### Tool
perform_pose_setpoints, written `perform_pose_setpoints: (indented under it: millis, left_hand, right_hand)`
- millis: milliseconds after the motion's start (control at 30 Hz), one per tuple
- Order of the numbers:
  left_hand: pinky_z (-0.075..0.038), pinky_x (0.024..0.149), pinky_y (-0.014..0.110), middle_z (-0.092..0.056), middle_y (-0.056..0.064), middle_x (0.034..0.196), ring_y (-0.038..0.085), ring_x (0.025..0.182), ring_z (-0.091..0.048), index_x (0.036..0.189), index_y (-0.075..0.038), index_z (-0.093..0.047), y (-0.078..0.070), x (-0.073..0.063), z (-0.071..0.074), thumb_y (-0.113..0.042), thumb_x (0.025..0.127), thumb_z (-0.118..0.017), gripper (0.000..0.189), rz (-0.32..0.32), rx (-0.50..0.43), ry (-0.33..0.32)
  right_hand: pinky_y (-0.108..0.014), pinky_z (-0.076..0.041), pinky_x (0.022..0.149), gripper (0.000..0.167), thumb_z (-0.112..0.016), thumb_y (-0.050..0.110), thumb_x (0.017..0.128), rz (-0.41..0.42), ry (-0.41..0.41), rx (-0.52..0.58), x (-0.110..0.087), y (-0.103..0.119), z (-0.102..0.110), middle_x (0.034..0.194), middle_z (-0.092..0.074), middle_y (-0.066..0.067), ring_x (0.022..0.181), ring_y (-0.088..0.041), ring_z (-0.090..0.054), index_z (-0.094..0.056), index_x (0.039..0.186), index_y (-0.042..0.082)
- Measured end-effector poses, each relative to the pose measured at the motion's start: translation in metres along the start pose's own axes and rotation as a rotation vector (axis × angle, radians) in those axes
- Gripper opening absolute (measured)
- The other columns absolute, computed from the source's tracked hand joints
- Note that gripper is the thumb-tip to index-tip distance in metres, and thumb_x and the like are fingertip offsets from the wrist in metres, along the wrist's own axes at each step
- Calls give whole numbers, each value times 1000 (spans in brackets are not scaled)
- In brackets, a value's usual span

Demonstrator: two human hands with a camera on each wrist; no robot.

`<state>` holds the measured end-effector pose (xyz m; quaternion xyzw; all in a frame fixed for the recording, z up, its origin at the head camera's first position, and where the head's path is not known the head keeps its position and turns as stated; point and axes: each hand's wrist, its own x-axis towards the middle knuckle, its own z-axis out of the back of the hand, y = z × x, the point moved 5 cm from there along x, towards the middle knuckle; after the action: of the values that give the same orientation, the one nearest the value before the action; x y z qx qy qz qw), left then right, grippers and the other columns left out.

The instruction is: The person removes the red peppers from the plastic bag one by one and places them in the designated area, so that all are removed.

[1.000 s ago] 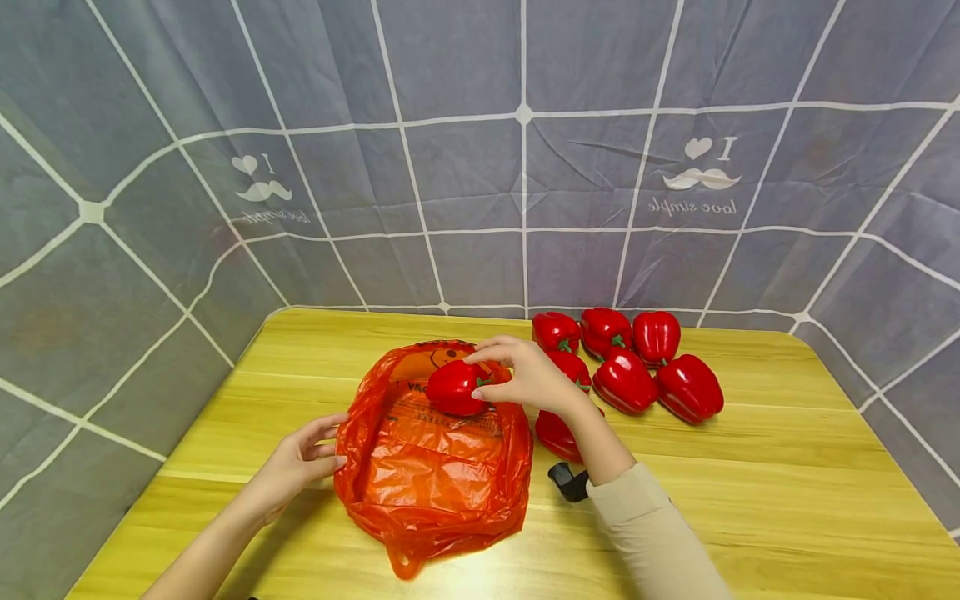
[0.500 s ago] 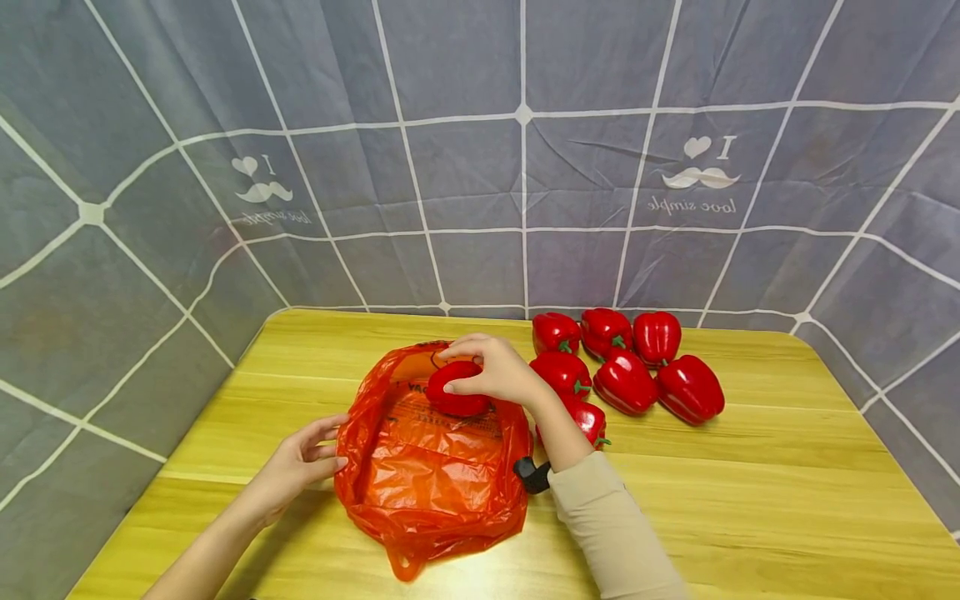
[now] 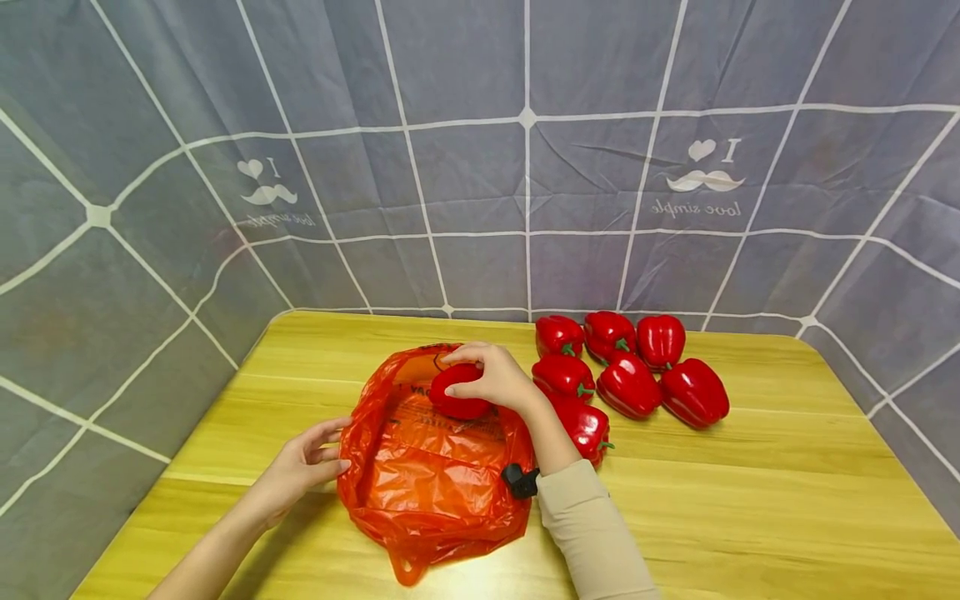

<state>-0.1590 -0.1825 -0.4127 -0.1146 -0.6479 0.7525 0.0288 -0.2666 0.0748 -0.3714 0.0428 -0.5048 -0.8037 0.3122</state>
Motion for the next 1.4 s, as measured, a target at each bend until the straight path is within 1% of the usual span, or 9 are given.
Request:
perform_pose_setpoints:
  millis: [133,233,367,500,733,900,1000,1133,1400]
  left_hand:
    - [-52,74,29,-43,29,127,30,103,-58,137,9,-34,-1,0,0,9,83,-57,59,1,-4,-3]
    - [-52,74,29,-42,29,127,30,103,-58,137,9,-33,-1,0,-1,9,82,-57,59,1,-4,0]
    - [-52,74,29,-43,28,126,30,103,-58,137,9,-34,-2,1,-1,9,82,-58,60,2,-2,3]
    - [-52,75,29,-42,29,126,31,104,-57,137,9,-34,-3,1,-2,9,82,-58,60,1,2,5]
    - [-52,75,29,-43,28,126,31,104,-57,136,9,-34,-5,1,-2,8,82,-59,60,2,11,3]
    - [-52,75,29,-43,28,126,31,104,-57,136,9,-34,-6,1,-1,9,82,-59,60,5,10,4]
    - [-52,75,29,-43,29,126,31,104,-57,136,9,-34,-5,1,-1,9,82,-58,60,5,6,7]
    - [-53,74,29,-43,30,126,31,104,-57,137,10,-32,-4,1,-1,9,82,-57,60,2,-3,15]
    - [-52,75,29,-43,29,126,28,102,-58,137,9,-34,-3,0,-1,9,81,-58,61,20,-3,0]
  right_hand:
    - [-45,-41,97,40,-77,9,74,-3,-12,-12,0,-3,0,118,-59,-16,114,-31,-50,-66,111,-2]
    - [-47,-39,98,41,-77,12,74,-7,-12,-68,1,-5,0,120,-58,-17,116,-33,-49,-66,112,0]
    - [-47,-36,101,42,-78,14,74,-47,9,-135,2,-11,-3,125,-57,-16,122,-33,-45,-67,113,5]
    - [-47,-36,101,42,-78,13,73,-75,33,-129,1,-13,-4,127,-55,-16,123,-34,-44,-68,113,6]
    - [-45,-40,98,35,-78,13,72,-50,80,-137,2,-10,-8,123,-58,-16,119,-32,-48,-72,105,6]
    - [-40,-43,95,31,-78,13,72,-58,119,-117,2,-9,-14,124,-58,-14,120,-31,-47,-73,102,6]
    - [-39,-44,94,31,-78,15,72,-51,139,-145,2,-8,-17,126,-58,-12,121,-30,-46,-73,102,7]
    - [-41,-41,96,33,-79,17,72,-33,165,-188,1,-6,-20,129,-55,-12,123,-30,-44,-73,103,9]
    - [-43,-42,95,33,-79,20,72,-35,190,-193,0,-4,-25,127,-56,-14,121,-31,-46,-73,103,10]
